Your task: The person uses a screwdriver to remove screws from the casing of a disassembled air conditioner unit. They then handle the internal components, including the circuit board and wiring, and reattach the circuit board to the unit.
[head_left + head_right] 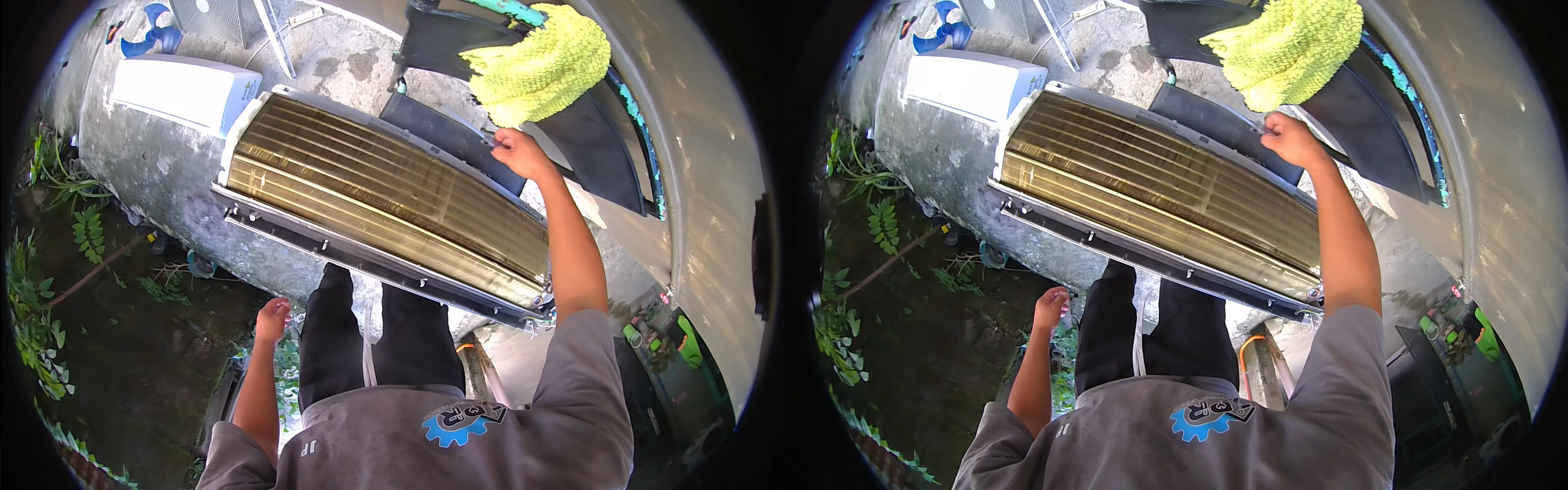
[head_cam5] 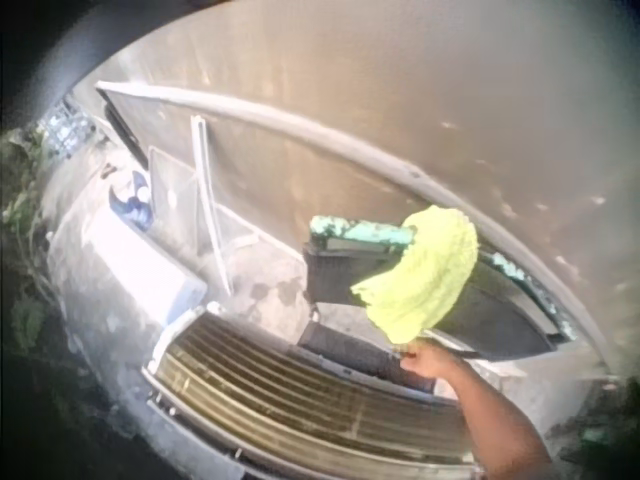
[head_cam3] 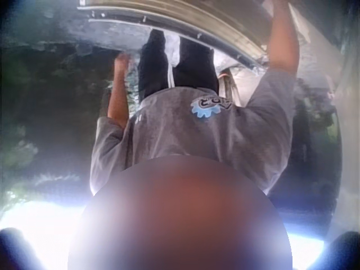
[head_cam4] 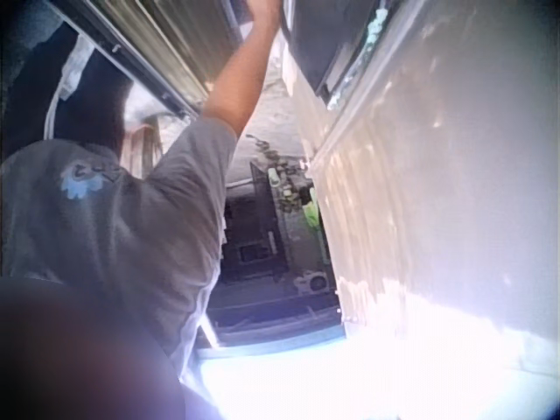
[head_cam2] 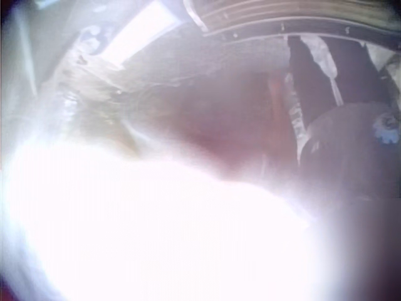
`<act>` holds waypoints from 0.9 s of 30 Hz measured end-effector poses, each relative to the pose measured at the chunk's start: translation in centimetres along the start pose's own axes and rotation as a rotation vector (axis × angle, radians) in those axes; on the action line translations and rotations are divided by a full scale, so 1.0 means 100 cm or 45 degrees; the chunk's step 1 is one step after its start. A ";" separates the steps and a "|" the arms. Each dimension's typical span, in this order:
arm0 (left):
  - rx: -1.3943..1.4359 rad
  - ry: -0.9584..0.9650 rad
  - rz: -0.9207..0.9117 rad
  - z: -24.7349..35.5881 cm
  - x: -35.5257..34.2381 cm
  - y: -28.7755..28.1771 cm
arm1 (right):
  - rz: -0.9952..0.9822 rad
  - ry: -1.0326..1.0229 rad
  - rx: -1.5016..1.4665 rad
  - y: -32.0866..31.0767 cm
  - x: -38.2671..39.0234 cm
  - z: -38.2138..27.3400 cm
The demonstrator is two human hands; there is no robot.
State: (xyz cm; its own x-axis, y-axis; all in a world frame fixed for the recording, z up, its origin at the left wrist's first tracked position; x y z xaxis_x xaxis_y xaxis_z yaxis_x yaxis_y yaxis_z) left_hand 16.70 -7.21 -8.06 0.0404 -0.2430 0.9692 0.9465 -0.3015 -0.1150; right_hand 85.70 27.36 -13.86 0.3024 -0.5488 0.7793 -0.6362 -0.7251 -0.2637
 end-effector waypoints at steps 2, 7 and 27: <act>-0.022 0.043 -0.013 0.010 -0.001 -0.002 | 0.080 0.039 -0.030 -0.013 0.028 0.004; -0.394 -0.009 -0.167 0.066 0.013 0.011 | 0.362 0.139 -0.022 -0.011 0.119 -0.016; -1.777 0.959 -0.490 0.552 -0.043 0.291 | 0.855 0.361 -1.442 0.082 0.342 0.290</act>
State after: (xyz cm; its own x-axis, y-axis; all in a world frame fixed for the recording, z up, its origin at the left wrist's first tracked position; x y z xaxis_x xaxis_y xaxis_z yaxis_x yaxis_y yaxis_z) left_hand 61.72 35.94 -3.53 -0.6692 -0.2038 0.7146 -0.1614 -0.8988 -0.4075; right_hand 111.41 -9.39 -5.86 -0.3656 -0.4555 0.8117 -0.8758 0.4636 -0.1343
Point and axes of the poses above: each hand's wrist, its own x-axis away from the middle knuckle, its own y-axis out of the palm, z = x × y, the point moved 4 cm from there along -x, towards the middle knuckle, and after that the axes turned 14 degrees about -z, right-handed, at the moved point
